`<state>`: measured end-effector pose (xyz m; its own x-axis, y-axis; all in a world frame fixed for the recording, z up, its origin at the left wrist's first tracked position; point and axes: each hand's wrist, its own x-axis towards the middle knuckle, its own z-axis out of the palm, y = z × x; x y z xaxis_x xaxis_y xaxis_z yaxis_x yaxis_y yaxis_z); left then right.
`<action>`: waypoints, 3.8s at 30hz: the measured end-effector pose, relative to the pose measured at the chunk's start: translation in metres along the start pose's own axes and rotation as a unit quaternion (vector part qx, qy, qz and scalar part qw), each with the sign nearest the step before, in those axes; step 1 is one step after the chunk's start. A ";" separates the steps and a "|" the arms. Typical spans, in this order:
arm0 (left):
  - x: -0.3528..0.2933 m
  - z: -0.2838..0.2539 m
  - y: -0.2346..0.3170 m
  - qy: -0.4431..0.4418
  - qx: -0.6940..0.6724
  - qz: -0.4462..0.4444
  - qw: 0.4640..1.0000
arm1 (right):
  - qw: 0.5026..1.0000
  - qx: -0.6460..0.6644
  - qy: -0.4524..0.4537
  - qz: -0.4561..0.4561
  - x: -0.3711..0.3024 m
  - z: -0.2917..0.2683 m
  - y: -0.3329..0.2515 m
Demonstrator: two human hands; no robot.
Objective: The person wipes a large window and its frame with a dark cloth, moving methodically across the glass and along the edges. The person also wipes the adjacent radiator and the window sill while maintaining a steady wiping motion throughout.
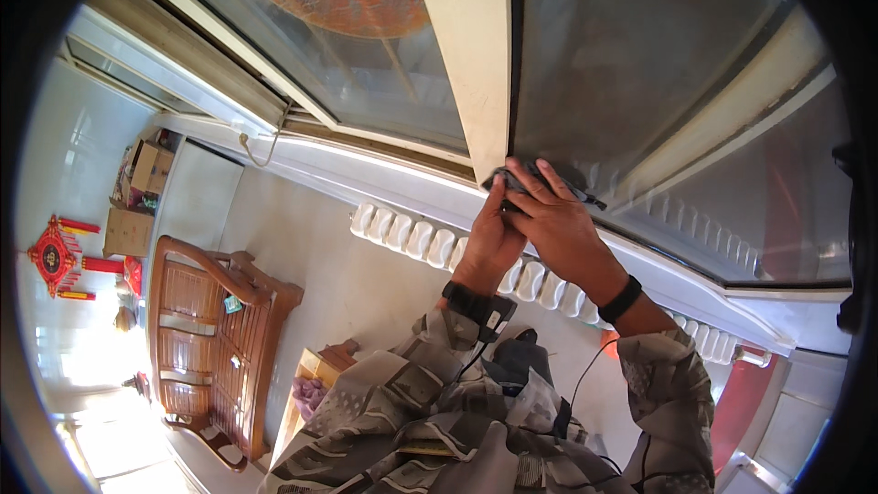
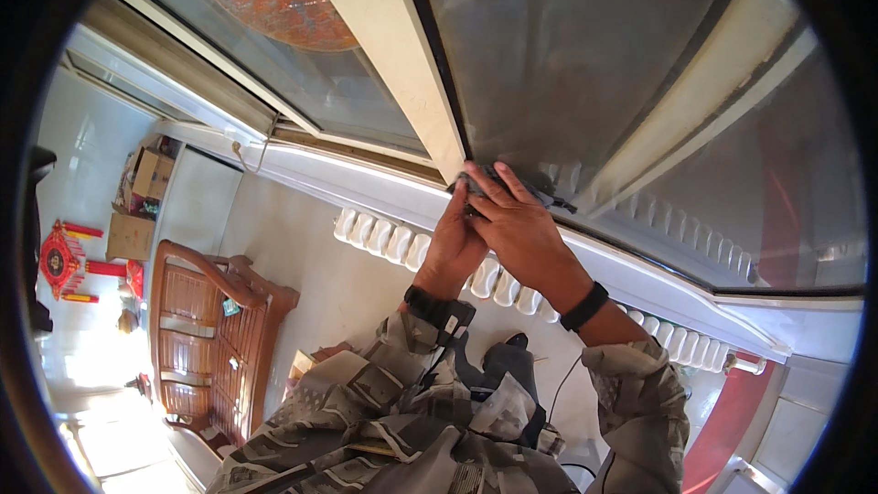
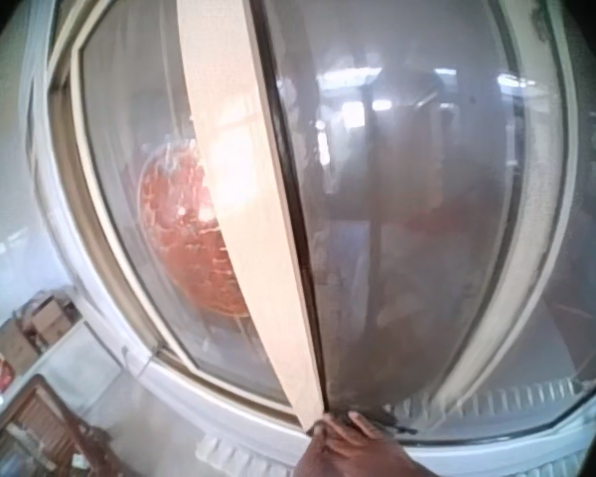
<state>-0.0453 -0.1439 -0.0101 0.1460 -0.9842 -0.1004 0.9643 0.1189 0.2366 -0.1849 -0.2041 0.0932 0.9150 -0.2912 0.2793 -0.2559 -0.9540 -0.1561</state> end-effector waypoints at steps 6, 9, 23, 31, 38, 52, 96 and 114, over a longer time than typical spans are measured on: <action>0.000 -0.034 -0.022 0.077 0.424 0.061 0.900 | 0.981 0.117 0.089 0.126 -0.051 -0.010 -0.019; -0.002 -0.047 -0.018 0.054 0.611 0.196 0.765 | 0.939 0.194 0.151 0.239 -0.081 -0.003 -0.027; 0.019 -0.011 0.014 0.222 0.352 0.175 0.892 | 0.816 0.316 0.158 0.458 -0.256 -0.008 -0.066; 0.013 0.077 0.021 0.109 0.228 0.206 0.945 | 0.782 0.313 0.167 0.512 -0.277 0.002 -0.076; 0.022 0.152 -0.035 0.194 0.405 0.465 0.763 | 0.789 0.329 0.172 0.489 -0.220 0.007 -0.081; 0.044 -0.036 -0.029 0.255 0.122 0.145 0.948 | 0.741 0.358 0.179 0.539 -0.226 0.020 -0.102; -0.016 0.040 -0.057 0.104 0.770 0.410 0.478 | 0.351 0.766 0.391 0.370 -0.055 0.099 -0.008; -0.014 -0.002 -0.020 0.259 0.664 0.263 0.650 | 0.220 0.823 0.363 0.377 -0.041 0.135 -0.046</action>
<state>-0.0659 -0.1320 -0.0153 0.7649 -0.6361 0.1014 -0.2405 -0.1361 0.9611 -0.1688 -0.1389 -0.0387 0.3619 -0.8273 -0.4296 0.7579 0.5294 -0.3811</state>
